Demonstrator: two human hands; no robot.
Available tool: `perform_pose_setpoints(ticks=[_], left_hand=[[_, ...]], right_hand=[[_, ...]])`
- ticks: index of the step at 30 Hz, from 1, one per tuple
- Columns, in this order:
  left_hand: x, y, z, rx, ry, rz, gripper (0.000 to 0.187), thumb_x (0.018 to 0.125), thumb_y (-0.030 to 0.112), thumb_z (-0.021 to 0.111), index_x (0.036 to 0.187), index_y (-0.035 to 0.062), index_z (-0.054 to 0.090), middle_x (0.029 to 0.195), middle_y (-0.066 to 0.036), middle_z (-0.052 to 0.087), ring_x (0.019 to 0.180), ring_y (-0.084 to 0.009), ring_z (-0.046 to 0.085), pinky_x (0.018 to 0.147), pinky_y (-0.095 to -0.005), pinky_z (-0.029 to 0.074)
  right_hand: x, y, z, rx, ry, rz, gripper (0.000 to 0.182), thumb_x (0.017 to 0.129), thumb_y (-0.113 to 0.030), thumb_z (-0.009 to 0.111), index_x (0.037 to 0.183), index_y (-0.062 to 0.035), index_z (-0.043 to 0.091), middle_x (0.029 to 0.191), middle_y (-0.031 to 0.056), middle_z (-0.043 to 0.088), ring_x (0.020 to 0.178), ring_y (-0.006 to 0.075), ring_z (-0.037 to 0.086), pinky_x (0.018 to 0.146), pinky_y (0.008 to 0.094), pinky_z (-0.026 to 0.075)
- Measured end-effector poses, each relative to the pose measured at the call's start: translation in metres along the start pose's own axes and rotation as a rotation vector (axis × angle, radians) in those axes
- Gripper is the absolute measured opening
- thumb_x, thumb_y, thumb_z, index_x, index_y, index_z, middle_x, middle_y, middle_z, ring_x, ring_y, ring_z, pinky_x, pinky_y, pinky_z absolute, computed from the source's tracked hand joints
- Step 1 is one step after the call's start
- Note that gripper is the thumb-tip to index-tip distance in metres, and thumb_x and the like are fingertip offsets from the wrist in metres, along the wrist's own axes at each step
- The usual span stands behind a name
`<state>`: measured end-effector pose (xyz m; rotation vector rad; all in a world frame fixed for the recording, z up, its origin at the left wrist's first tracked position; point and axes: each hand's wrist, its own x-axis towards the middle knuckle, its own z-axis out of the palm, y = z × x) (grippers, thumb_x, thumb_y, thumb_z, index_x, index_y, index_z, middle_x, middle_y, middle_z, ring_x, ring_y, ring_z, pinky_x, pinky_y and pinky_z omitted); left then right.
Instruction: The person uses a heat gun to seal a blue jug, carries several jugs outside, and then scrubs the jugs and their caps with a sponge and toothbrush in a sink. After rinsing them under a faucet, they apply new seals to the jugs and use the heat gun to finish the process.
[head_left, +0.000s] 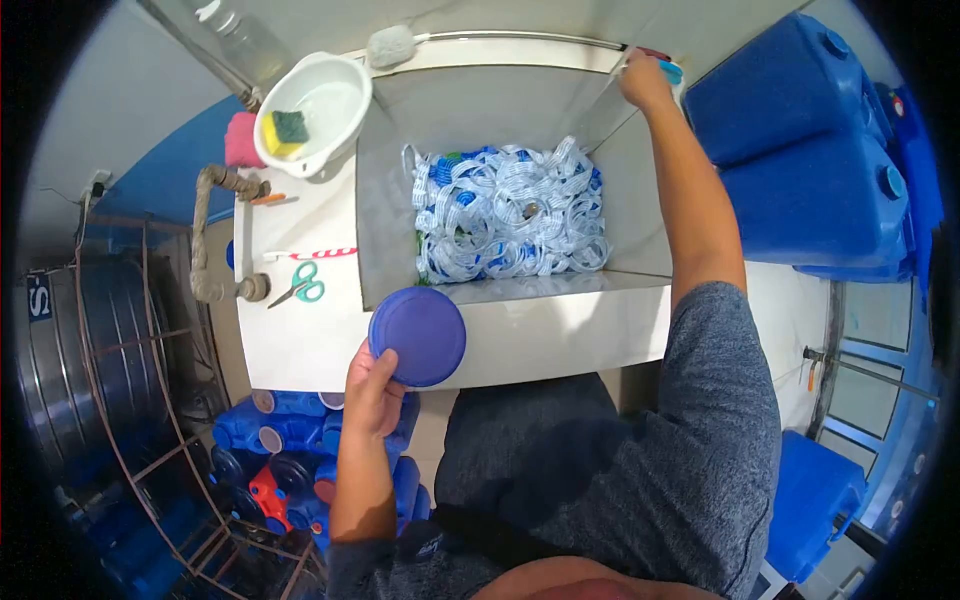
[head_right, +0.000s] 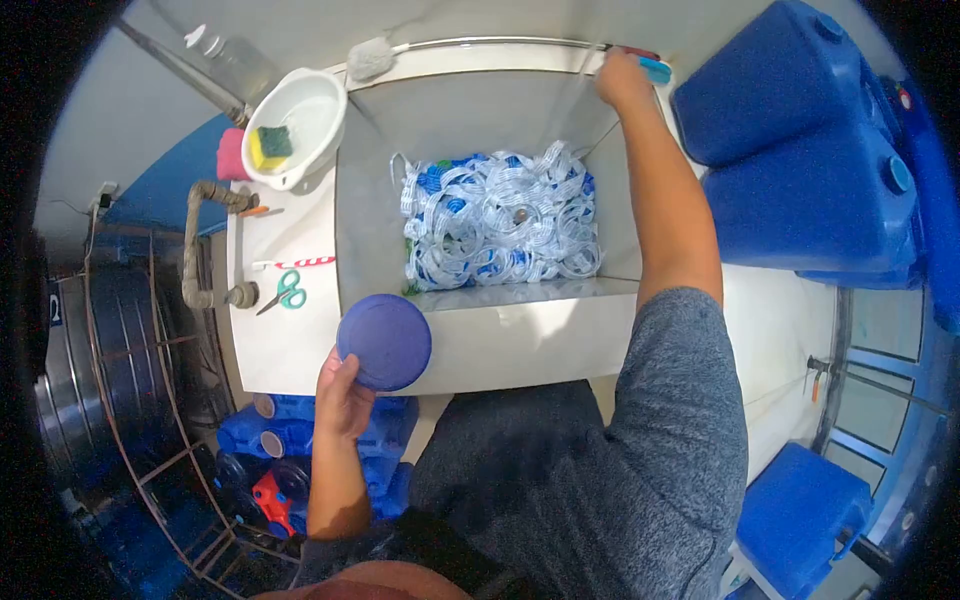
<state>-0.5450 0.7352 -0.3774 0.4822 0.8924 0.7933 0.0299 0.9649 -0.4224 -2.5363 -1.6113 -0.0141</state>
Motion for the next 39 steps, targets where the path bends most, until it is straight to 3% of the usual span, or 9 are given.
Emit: perform_pose_setpoints(ticks=[3, 5, 8, 15, 17, 23, 29, 38, 39], left_hand=[[0.012, -0.004, 0.020, 0.033, 0.001, 0.029, 0.052, 0.095, 0.020, 0.069, 0.137, -0.0015, 0.049, 0.127, -0.012, 0.065, 0.115, -0.0199, 0.064, 0.100, -0.0342, 0.051], [0.021, -0.005, 0.035, 0.060, -0.013, 0.031, 0.049, 0.098, 0.023, 0.066, 0.137, -0.0011, 0.049, 0.127, -0.012, 0.064, 0.116, -0.0203, 0.063, 0.101, -0.0348, 0.050], [0.041, -0.004, 0.057, 0.064, 0.059, 0.062, 0.046, 0.101, 0.026, 0.060, 0.136, -0.0014, 0.050, 0.129, -0.014, 0.063, 0.120, -0.0231, 0.061, 0.104, -0.0388, 0.048], [0.203, -0.001, 0.124, -0.009, -0.156, 0.078, 0.043, 0.103, 0.032, 0.057, 0.133, 0.0004, 0.055, 0.129, -0.017, 0.064, 0.118, -0.0287, 0.064, 0.103, -0.0465, 0.051], [0.242, -0.006, 0.156, -0.092, -0.249, 0.039, 0.047, 0.104, 0.038, 0.053, 0.131, 0.0005, 0.056, 0.128, -0.017, 0.064, 0.117, -0.0310, 0.064, 0.104, -0.0489, 0.050], [0.306, -0.039, 0.241, -0.226, -0.360, -0.035, 0.043, 0.102, 0.036, 0.053, 0.126, 0.0003, 0.058, 0.128, -0.019, 0.065, 0.119, -0.0345, 0.062, 0.107, -0.0540, 0.047], [0.344, -0.051, 0.300, 0.557, -0.228, 0.156, 0.039, 0.092, 0.016, 0.068, 0.124, -0.0022, 0.057, 0.109, -0.017, 0.070, 0.092, -0.0257, 0.072, 0.081, -0.0405, 0.061], [0.359, -0.005, 0.337, 1.010, -0.174, 0.427, 0.037, 0.089, 0.027, 0.074, 0.110, -0.0032, 0.067, 0.094, -0.009, 0.072, 0.082, -0.0173, 0.069, 0.074, -0.0327, 0.056], [0.355, -0.001, 0.342, 0.911, -0.148, 0.371, 0.039, 0.089, 0.029, 0.074, 0.108, -0.0037, 0.067, 0.090, -0.008, 0.072, 0.078, -0.0175, 0.068, 0.072, -0.0322, 0.055]], right_hand=[[0.007, 0.053, 0.003, -0.159, 0.397, 0.073, 0.031, 0.096, -0.023, 0.050, 0.117, -0.0075, 0.068, 0.111, 0.0180, 0.072, 0.111, 0.0382, 0.066, 0.095, 0.0525, 0.051], [0.017, 0.090, 0.032, -0.429, 0.700, -0.225, 0.034, 0.097, -0.024, 0.049, 0.123, -0.0073, 0.065, 0.114, 0.0173, 0.070, 0.109, 0.0381, 0.066, 0.094, 0.0535, 0.051], [0.010, 0.065, 0.009, -0.365, 0.132, -0.111, 0.039, 0.098, -0.026, 0.048, 0.130, -0.0060, 0.060, 0.116, 0.0194, 0.068, 0.110, 0.0364, 0.067, 0.092, 0.0505, 0.052], [-0.037, -0.060, -0.010, 0.393, -0.166, -0.497, 0.075, 0.087, -0.058, 0.063, 0.132, 0.0017, 0.054, 0.121, 0.0276, 0.065, 0.109, 0.0435, 0.065, 0.097, 0.0466, 0.051], [-0.015, -0.061, -0.022, 0.422, -0.021, -0.218, 0.077, 0.086, -0.058, 0.062, 0.129, 0.0057, 0.056, 0.125, 0.0296, 0.063, 0.110, 0.0449, 0.064, 0.098, 0.0461, 0.051], [-0.003, -0.048, -0.048, 0.507, -0.074, -0.364, 0.069, 0.085, -0.047, 0.067, 0.129, 0.0050, 0.056, 0.118, 0.0311, 0.066, 0.108, 0.0435, 0.066, 0.093, 0.0446, 0.053], [-0.002, 0.028, -0.023, 0.189, 0.055, 0.109, 0.049, 0.088, -0.029, 0.063, 0.130, -0.0044, 0.059, 0.128, 0.0214, 0.064, 0.112, 0.0414, 0.066, 0.096, 0.0550, 0.051], [0.012, 0.063, 0.012, -0.099, 0.362, 0.009, 0.041, 0.099, -0.027, 0.051, 0.134, -0.0072, 0.057, 0.132, 0.0218, 0.059, 0.127, 0.0416, 0.053, 0.105, 0.0521, 0.044], [0.013, 0.044, 0.010, 0.289, 0.407, -0.061, 0.041, 0.101, -0.028, 0.048, 0.133, -0.0055, 0.058, 0.132, 0.0230, 0.059, 0.127, 0.0408, 0.053, 0.107, 0.0503, 0.043]])
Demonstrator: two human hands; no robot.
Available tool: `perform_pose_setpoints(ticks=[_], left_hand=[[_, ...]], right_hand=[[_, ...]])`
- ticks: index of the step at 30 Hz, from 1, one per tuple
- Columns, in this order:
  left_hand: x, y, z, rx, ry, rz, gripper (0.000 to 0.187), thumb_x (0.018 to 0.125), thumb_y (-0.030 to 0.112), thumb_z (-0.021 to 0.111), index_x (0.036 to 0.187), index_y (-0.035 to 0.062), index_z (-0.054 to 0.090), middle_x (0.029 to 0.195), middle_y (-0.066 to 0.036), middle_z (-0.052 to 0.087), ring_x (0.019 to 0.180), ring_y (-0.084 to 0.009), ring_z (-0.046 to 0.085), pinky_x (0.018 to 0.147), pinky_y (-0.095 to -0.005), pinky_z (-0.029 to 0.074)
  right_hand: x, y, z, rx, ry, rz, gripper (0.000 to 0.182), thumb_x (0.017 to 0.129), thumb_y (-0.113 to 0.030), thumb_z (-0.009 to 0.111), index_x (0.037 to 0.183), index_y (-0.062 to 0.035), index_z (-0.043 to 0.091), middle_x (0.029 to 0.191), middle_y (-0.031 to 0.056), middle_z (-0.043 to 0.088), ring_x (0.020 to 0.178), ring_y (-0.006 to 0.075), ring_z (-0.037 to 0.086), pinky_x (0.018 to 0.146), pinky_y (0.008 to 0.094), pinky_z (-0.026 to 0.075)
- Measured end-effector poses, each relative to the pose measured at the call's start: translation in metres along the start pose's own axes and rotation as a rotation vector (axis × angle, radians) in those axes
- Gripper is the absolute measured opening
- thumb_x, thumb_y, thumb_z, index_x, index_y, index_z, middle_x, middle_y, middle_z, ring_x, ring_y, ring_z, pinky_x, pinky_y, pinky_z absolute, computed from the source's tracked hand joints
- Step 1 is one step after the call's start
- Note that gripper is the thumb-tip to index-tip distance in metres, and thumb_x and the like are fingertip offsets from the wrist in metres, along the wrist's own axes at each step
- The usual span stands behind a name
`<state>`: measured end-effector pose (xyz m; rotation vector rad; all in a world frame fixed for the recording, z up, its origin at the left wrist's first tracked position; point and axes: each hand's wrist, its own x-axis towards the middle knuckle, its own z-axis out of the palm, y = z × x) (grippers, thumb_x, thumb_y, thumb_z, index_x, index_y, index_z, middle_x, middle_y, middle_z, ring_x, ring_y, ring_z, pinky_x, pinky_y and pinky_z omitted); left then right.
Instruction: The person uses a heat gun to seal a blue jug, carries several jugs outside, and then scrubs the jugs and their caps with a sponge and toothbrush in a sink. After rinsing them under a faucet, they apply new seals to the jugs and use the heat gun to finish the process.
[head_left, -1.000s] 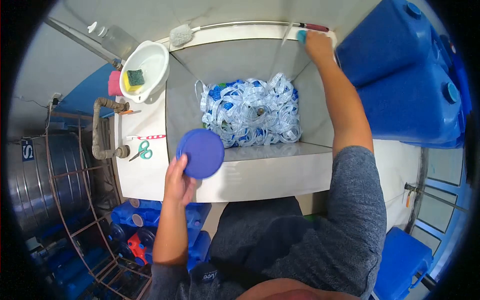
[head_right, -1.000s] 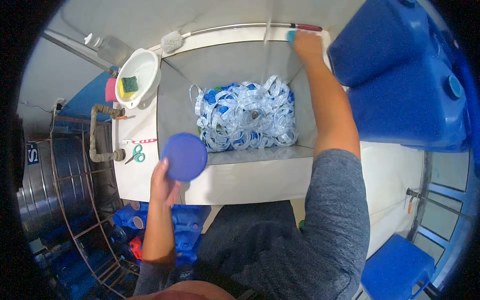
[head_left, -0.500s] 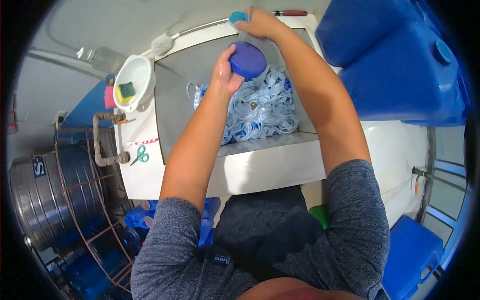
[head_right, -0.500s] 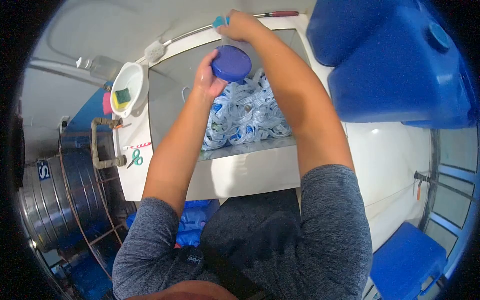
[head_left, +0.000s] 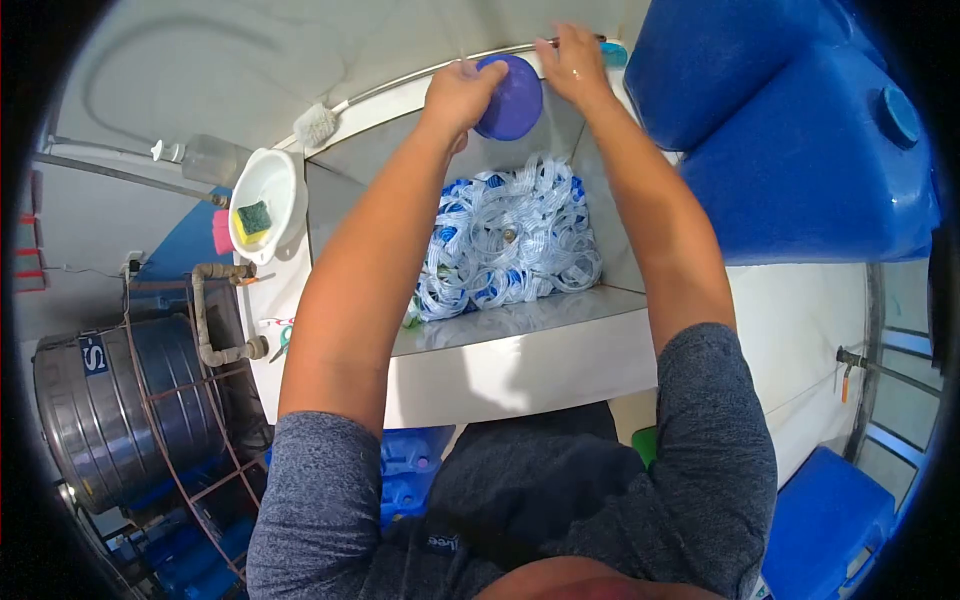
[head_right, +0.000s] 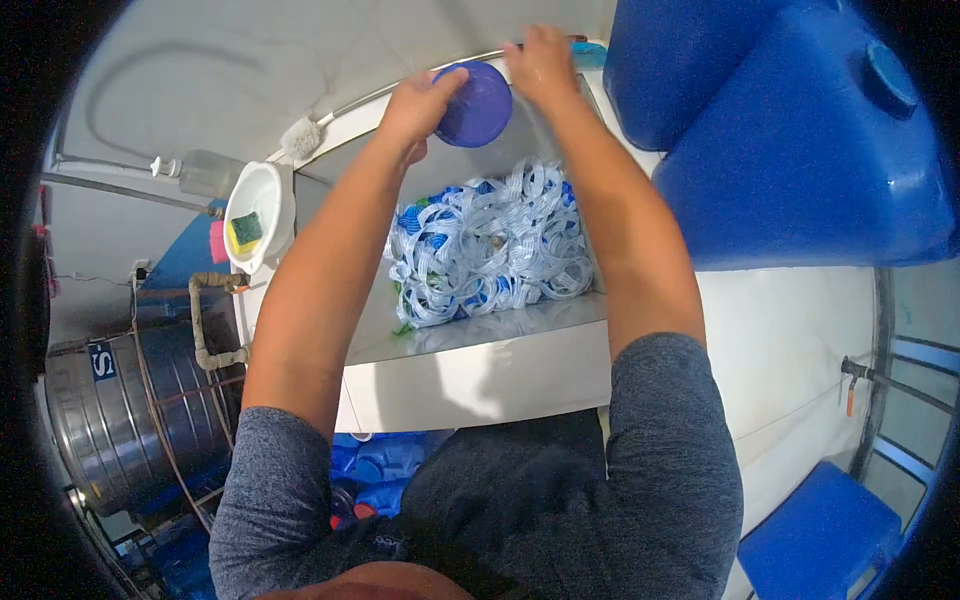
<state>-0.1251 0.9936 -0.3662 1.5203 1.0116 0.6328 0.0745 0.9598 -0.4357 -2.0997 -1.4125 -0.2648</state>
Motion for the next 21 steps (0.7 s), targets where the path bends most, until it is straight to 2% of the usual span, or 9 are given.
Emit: perform_pose_setpoints(ticks=[4, 6, 10, 12, 13, 16, 17, 20, 21], left_hand=[[-0.030, 0.004, 0.024, -0.817, -0.110, -0.225, 0.045, 0.103, 0.041, 0.056, 0.124, 0.0002, 0.059, 0.114, -0.012, 0.067, 0.099, -0.0224, 0.066, 0.083, -0.0403, 0.056], [-0.023, -0.026, 0.006, -0.853, -0.014, -0.201, 0.048, 0.106, 0.045, 0.048, 0.128, 0.0031, 0.056, 0.120, -0.011, 0.063, 0.107, -0.0247, 0.062, 0.090, -0.0457, 0.055], [-0.017, -0.083, 0.001, -0.980, -0.062, -0.133, 0.035, 0.107, 0.040, 0.041, 0.119, 0.0126, 0.061, 0.114, -0.010, 0.066, 0.105, -0.0310, 0.064, 0.095, -0.0489, 0.052], [-0.005, -0.086, -0.010, -1.315, -0.501, -0.002, 0.035, 0.106, 0.037, 0.043, 0.123, 0.0126, 0.061, 0.117, -0.010, 0.066, 0.108, -0.0299, 0.064, 0.096, -0.0487, 0.052], [-0.019, -0.061, -0.004, -1.124, 0.130, -0.223, 0.040, 0.105, 0.038, 0.046, 0.132, 0.0111, 0.058, 0.125, -0.010, 0.064, 0.112, -0.0289, 0.062, 0.096, -0.0487, 0.052], [-0.038, -0.043, 0.009, -0.916, -0.137, -0.100, 0.050, 0.104, 0.043, 0.046, 0.141, 0.0099, 0.050, 0.133, -0.013, 0.060, 0.117, -0.0324, 0.060, 0.096, -0.0518, 0.051], [-0.038, -0.042, 0.015, -0.814, -0.047, -0.100, 0.052, 0.105, 0.046, 0.044, 0.140, 0.0092, 0.049, 0.134, -0.015, 0.058, 0.117, -0.0336, 0.059, 0.095, -0.0522, 0.051], [-0.036, -0.016, -0.008, -1.016, 0.083, -0.190, 0.052, 0.104, 0.048, 0.047, 0.136, 0.0064, 0.051, 0.131, -0.016, 0.059, 0.115, -0.0303, 0.060, 0.094, -0.0474, 0.053], [-0.027, -0.032, -0.010, -1.015, -0.006, -0.055, 0.046, 0.101, 0.041, 0.058, 0.127, 0.0038, 0.055, 0.127, -0.013, 0.061, 0.111, -0.0252, 0.061, 0.093, -0.0415, 0.053]], right_hand=[[-0.031, -0.086, 0.020, 1.000, -0.088, 0.140, 0.047, 0.103, -0.032, 0.043, 0.135, -0.0008, 0.058, 0.144, 0.0254, 0.052, 0.134, 0.0398, 0.048, 0.115, 0.0421, 0.036], [-0.060, -0.111, 0.051, 0.804, -0.053, -0.180, 0.051, 0.103, -0.034, 0.042, 0.141, -0.0017, 0.053, 0.150, 0.0248, 0.046, 0.138, 0.0407, 0.044, 0.117, 0.0423, 0.034], [-0.077, -0.107, -0.003, 0.767, -0.417, -0.029, 0.055, 0.103, -0.037, 0.039, 0.146, -0.0044, 0.047, 0.152, 0.0248, 0.043, 0.140, 0.0388, 0.043, 0.118, 0.0426, 0.032], [-0.084, -0.121, -0.002, 0.772, -0.328, -0.216, 0.061, 0.107, -0.043, 0.034, 0.147, 0.0023, 0.045, 0.154, 0.0279, 0.041, 0.148, 0.0357, 0.034, 0.122, 0.0411, 0.024], [-0.091, -0.130, 0.000, 0.692, -0.207, -0.197, 0.062, 0.106, -0.043, 0.032, 0.150, -0.0009, 0.041, 0.155, 0.0269, 0.039, 0.145, 0.0392, 0.036, 0.121, 0.0428, 0.027], [-0.053, -0.093, 0.017, 0.269, -0.304, -0.268, 0.063, 0.107, -0.043, 0.031, 0.151, 0.0016, 0.040, 0.157, 0.0273, 0.035, 0.150, 0.0360, 0.029, 0.124, 0.0422, 0.021], [-0.059, -0.104, -0.002, 0.531, -0.293, 0.040, 0.064, 0.107, -0.045, 0.031, 0.154, -0.0007, 0.035, 0.159, 0.0260, 0.033, 0.150, 0.0370, 0.028, 0.124, 0.0421, 0.018], [-0.096, -0.149, -0.036, 0.698, -0.220, -0.135, 0.065, 0.108, -0.045, 0.031, 0.156, -0.0018, 0.032, 0.161, 0.0263, 0.029, 0.152, 0.0366, 0.024, 0.124, 0.0403, 0.015], [-0.082, -0.134, -0.016, 0.575, -0.132, -0.254, 0.064, 0.105, -0.042, 0.040, 0.154, -0.0013, 0.036, 0.157, 0.0240, 0.037, 0.144, 0.0359, 0.040, 0.119, 0.0458, 0.029]])
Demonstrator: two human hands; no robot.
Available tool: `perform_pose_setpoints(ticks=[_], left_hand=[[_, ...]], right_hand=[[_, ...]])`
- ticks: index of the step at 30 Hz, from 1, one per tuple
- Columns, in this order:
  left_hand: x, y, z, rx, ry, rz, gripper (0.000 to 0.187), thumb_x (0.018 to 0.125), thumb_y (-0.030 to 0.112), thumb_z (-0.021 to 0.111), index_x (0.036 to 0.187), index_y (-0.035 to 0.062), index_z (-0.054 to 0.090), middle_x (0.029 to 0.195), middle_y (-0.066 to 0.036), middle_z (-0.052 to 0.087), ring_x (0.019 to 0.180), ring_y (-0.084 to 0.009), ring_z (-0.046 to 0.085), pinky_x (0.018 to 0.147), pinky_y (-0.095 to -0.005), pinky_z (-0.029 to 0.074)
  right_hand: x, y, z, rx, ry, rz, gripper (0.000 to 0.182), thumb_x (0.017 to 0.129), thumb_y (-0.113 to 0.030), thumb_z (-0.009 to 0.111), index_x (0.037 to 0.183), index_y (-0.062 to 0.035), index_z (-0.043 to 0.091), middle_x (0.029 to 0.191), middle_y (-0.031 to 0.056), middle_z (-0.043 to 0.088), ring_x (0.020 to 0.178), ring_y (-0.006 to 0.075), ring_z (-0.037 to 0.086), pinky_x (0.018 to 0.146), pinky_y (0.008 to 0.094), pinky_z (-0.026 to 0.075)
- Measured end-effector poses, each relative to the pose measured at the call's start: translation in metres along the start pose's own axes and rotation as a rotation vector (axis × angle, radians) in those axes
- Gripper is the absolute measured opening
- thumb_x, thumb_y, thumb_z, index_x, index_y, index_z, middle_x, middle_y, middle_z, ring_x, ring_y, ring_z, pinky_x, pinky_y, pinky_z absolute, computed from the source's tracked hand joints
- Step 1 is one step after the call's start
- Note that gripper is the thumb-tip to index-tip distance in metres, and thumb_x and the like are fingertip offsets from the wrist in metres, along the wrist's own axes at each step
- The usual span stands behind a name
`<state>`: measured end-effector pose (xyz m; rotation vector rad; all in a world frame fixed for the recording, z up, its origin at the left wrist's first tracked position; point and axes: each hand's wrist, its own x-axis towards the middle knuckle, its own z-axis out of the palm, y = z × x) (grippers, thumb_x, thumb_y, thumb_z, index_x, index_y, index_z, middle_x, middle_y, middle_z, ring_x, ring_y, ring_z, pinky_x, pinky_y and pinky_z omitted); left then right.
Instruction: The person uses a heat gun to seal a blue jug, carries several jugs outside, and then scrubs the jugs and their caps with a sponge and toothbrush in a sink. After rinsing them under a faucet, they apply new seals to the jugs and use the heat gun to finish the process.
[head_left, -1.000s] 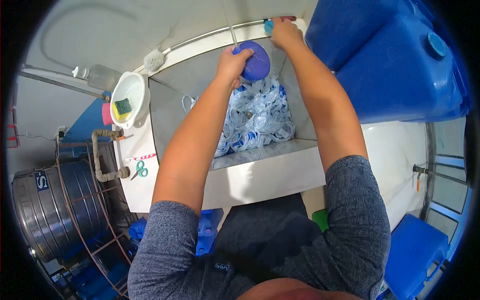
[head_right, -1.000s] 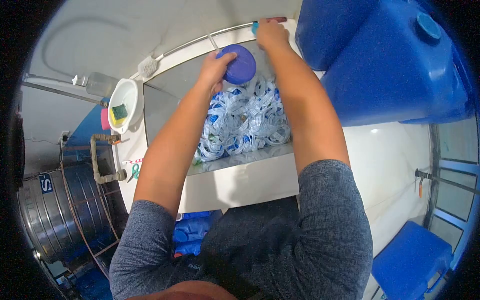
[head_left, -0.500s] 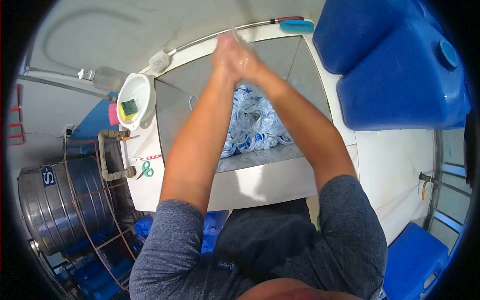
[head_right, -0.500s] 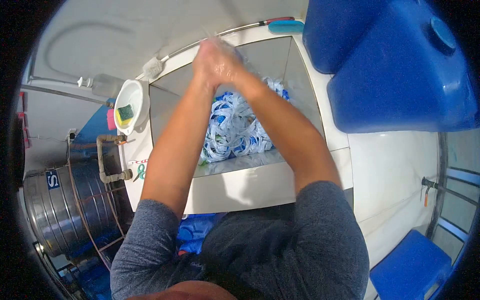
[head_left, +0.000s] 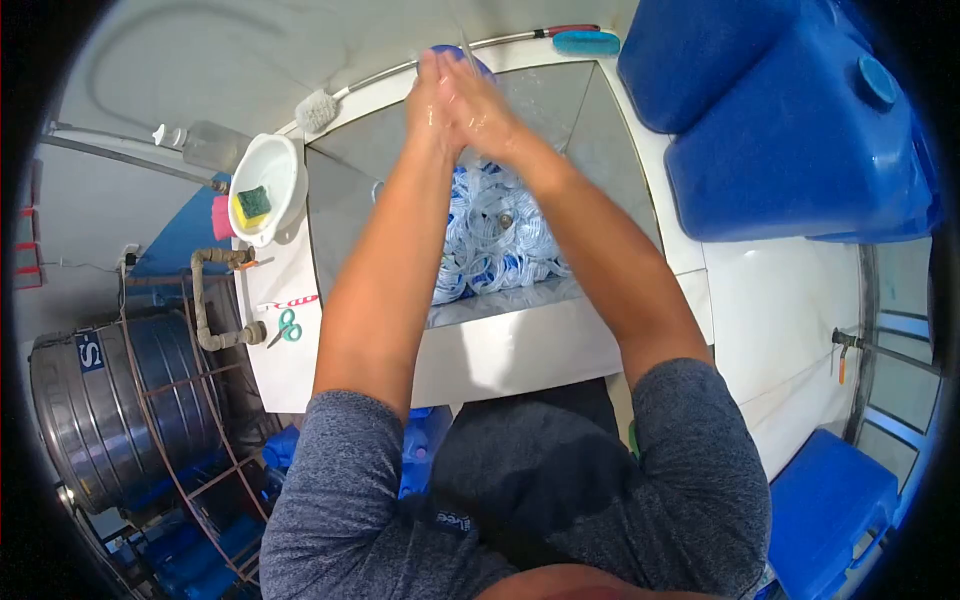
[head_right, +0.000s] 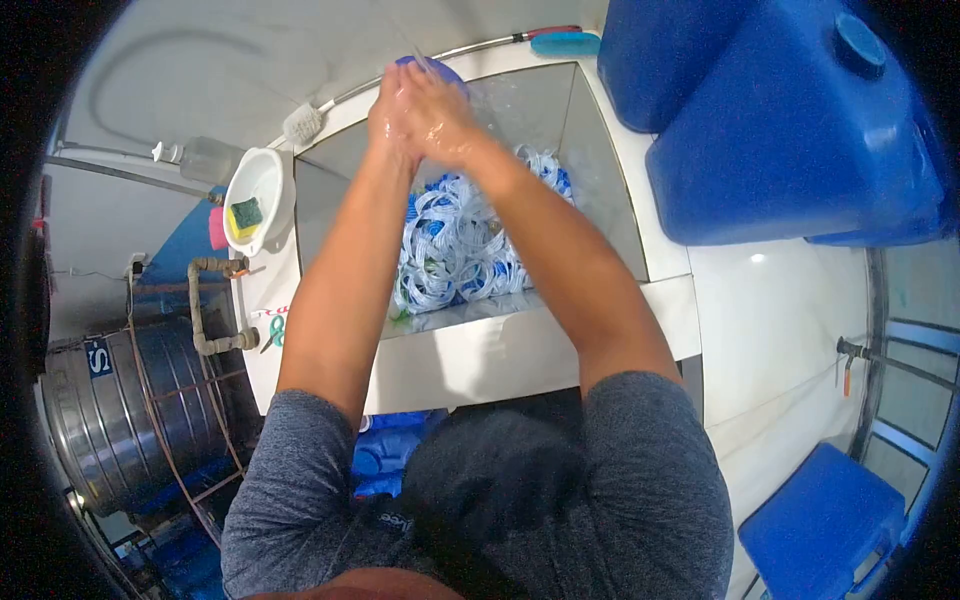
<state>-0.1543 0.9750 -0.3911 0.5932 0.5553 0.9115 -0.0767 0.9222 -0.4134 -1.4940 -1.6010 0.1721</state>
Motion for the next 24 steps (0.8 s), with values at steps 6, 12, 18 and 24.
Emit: perform_pose_setpoints(ticks=[6, 12, 18, 24], left_hand=[[-0.010, 0.013, 0.011, 0.462, 0.087, 0.011, 0.030, 0.096, 0.022, 0.070, 0.115, 0.0011, 0.062, 0.106, -0.010, 0.070, 0.101, -0.0204, 0.067, 0.093, -0.0388, 0.053], [-0.006, -0.049, 0.019, 0.524, 0.084, -0.012, 0.054, 0.097, 0.048, 0.056, 0.123, -0.0003, 0.058, 0.122, -0.021, 0.064, 0.109, -0.0313, 0.065, 0.094, -0.0483, 0.051], [0.005, -0.021, 0.046, 0.394, 0.103, -0.334, 0.081, 0.096, 0.071, 0.041, 0.144, 0.0064, 0.047, 0.145, -0.029, 0.048, 0.136, -0.0408, 0.044, 0.112, -0.0559, 0.035], [0.015, -0.023, 0.011, 1.054, 0.119, 0.268, 0.099, 0.090, 0.069, 0.054, 0.154, -0.0025, 0.029, 0.137, -0.029, 0.054, 0.118, -0.0387, 0.060, 0.091, -0.0512, 0.052]], right_hand=[[-0.003, -0.001, -0.045, 0.742, 0.188, 0.662, 0.063, 0.099, -0.045, 0.058, 0.136, 0.0062, 0.054, 0.126, 0.0241, 0.064, 0.116, 0.0322, 0.063, 0.100, 0.0435, 0.049], [0.005, 0.008, -0.026, 0.224, 0.491, 0.692, 0.045, 0.090, -0.038, 0.069, 0.094, 0.0067, 0.066, 0.089, 0.0297, 0.069, 0.086, 0.0460, 0.069, 0.077, 0.0501, 0.053], [-0.016, 0.003, -0.024, 0.329, 0.365, 0.658, 0.050, 0.099, -0.045, 0.056, 0.095, 0.0024, 0.070, 0.092, 0.0278, 0.070, 0.088, 0.0445, 0.069, 0.079, 0.0493, 0.053], [-0.004, -0.009, -0.024, 0.979, 0.469, 0.470, 0.048, 0.103, -0.044, 0.051, 0.108, 0.0000, 0.069, 0.098, 0.0094, 0.071, 0.086, 0.0183, 0.065, 0.078, 0.0385, 0.053]])
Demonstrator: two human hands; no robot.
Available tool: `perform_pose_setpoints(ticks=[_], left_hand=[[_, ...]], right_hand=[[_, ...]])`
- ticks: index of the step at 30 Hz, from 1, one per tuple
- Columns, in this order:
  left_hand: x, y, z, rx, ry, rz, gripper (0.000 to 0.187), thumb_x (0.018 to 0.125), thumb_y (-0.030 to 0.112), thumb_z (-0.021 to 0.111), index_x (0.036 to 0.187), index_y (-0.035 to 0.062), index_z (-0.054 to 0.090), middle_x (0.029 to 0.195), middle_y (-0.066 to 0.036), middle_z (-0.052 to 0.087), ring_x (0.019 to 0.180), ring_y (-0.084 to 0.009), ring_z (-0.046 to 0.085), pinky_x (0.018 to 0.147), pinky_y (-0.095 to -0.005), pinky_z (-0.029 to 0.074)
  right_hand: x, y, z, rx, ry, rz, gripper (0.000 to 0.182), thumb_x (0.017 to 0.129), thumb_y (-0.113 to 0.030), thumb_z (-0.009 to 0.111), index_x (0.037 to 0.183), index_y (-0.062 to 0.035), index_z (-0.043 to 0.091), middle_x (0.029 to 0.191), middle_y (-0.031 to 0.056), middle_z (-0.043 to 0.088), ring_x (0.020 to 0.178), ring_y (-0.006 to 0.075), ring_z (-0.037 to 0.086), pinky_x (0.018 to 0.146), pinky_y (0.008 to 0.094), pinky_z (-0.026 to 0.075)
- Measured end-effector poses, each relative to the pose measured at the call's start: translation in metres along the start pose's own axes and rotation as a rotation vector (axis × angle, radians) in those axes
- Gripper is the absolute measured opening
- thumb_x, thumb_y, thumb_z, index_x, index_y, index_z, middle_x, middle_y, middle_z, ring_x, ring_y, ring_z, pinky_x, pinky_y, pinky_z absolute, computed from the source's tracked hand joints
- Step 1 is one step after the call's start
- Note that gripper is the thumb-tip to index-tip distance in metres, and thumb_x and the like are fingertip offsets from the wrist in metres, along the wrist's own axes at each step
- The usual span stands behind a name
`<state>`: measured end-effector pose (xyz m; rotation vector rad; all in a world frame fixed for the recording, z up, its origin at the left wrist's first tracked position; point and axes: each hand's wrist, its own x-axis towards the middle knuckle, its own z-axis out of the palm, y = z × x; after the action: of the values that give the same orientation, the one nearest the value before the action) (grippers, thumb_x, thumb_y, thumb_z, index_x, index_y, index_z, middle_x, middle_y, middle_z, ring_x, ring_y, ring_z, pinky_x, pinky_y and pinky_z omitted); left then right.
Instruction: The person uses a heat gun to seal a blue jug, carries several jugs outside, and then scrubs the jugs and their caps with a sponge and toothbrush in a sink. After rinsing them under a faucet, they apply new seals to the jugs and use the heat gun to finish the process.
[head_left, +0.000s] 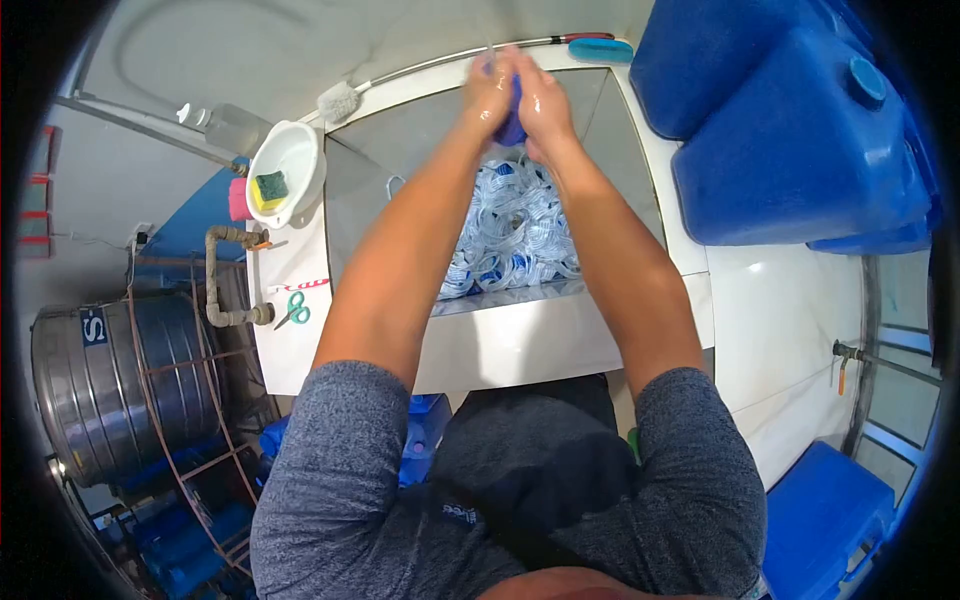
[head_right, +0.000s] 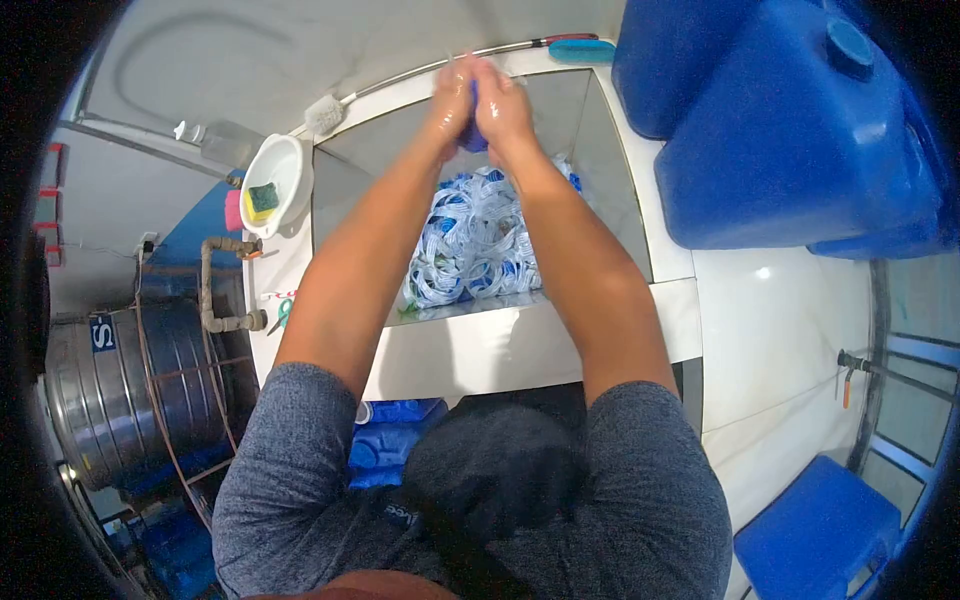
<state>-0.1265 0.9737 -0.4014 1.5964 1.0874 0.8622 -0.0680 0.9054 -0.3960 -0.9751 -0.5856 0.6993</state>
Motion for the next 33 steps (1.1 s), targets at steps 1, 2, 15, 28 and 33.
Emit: perform_pose_setpoints(ticks=[1, 2, 15, 28, 33], left_hand=[[-0.002, 0.008, -0.021, -0.213, -0.111, -0.115, 0.099, 0.090, 0.070, 0.054, 0.153, -0.0023, 0.031, 0.140, -0.030, 0.051, 0.121, -0.0374, 0.059, 0.093, -0.0494, 0.052], [-0.006, 0.006, -0.022, -0.270, -0.056, -0.231, 0.087, 0.091, 0.065, 0.060, 0.143, -0.0038, 0.046, 0.128, -0.026, 0.061, 0.109, -0.0316, 0.065, 0.087, -0.0433, 0.055], [-0.188, -0.079, -0.191, -0.362, -0.099, -0.071, 0.034, 0.092, 0.019, 0.069, 0.118, -0.0027, 0.062, 0.101, -0.013, 0.070, 0.087, -0.0188, 0.066, 0.075, -0.0344, 0.054], [-0.234, -0.087, -0.274, -0.610, 0.050, -0.421, 0.042, 0.093, 0.021, 0.070, 0.127, 0.0000, 0.059, 0.109, -0.011, 0.069, 0.095, -0.0204, 0.067, 0.089, -0.0351, 0.052], [-0.200, -0.100, -0.288, -1.151, 0.077, -0.275, 0.048, 0.101, 0.034, 0.056, 0.138, 0.0036, 0.051, 0.126, -0.013, 0.064, 0.118, -0.0267, 0.062, 0.105, -0.0442, 0.047]], right_hand=[[0.002, 0.002, 0.000, 0.000, -0.010, 0.002, 0.048, 0.103, -0.044, 0.051, 0.108, 0.0000, 0.069, 0.098, 0.0094, 0.071, 0.086, 0.0183, 0.065, 0.078, 0.0385, 0.053], [0.007, -0.004, -0.002, -0.026, -0.098, 0.156, 0.045, 0.102, -0.041, 0.054, 0.112, -0.0003, 0.068, 0.100, 0.0082, 0.071, 0.089, 0.0173, 0.066, 0.081, 0.0358, 0.053], [-0.070, 0.093, 0.282, -1.082, -0.806, -0.540, 0.029, 0.085, -0.018, 0.068, 0.111, -0.0049, 0.065, 0.109, 0.0178, 0.072, 0.107, 0.0380, 0.066, 0.089, 0.0480, 0.053], [-0.059, 0.169, 0.370, -1.438, -1.094, -0.659, 0.051, 0.071, -0.044, 0.086, 0.107, -0.0126, 0.067, 0.109, 0.0114, 0.070, 0.108, 0.0360, 0.063, 0.091, 0.0506, 0.048], [-0.039, 0.108, 0.327, -0.959, -1.045, -0.464, 0.053, 0.079, -0.038, 0.084, 0.120, -0.0100, 0.065, 0.104, 0.0149, 0.073, 0.093, 0.0271, 0.070, 0.078, 0.0358, 0.054]])
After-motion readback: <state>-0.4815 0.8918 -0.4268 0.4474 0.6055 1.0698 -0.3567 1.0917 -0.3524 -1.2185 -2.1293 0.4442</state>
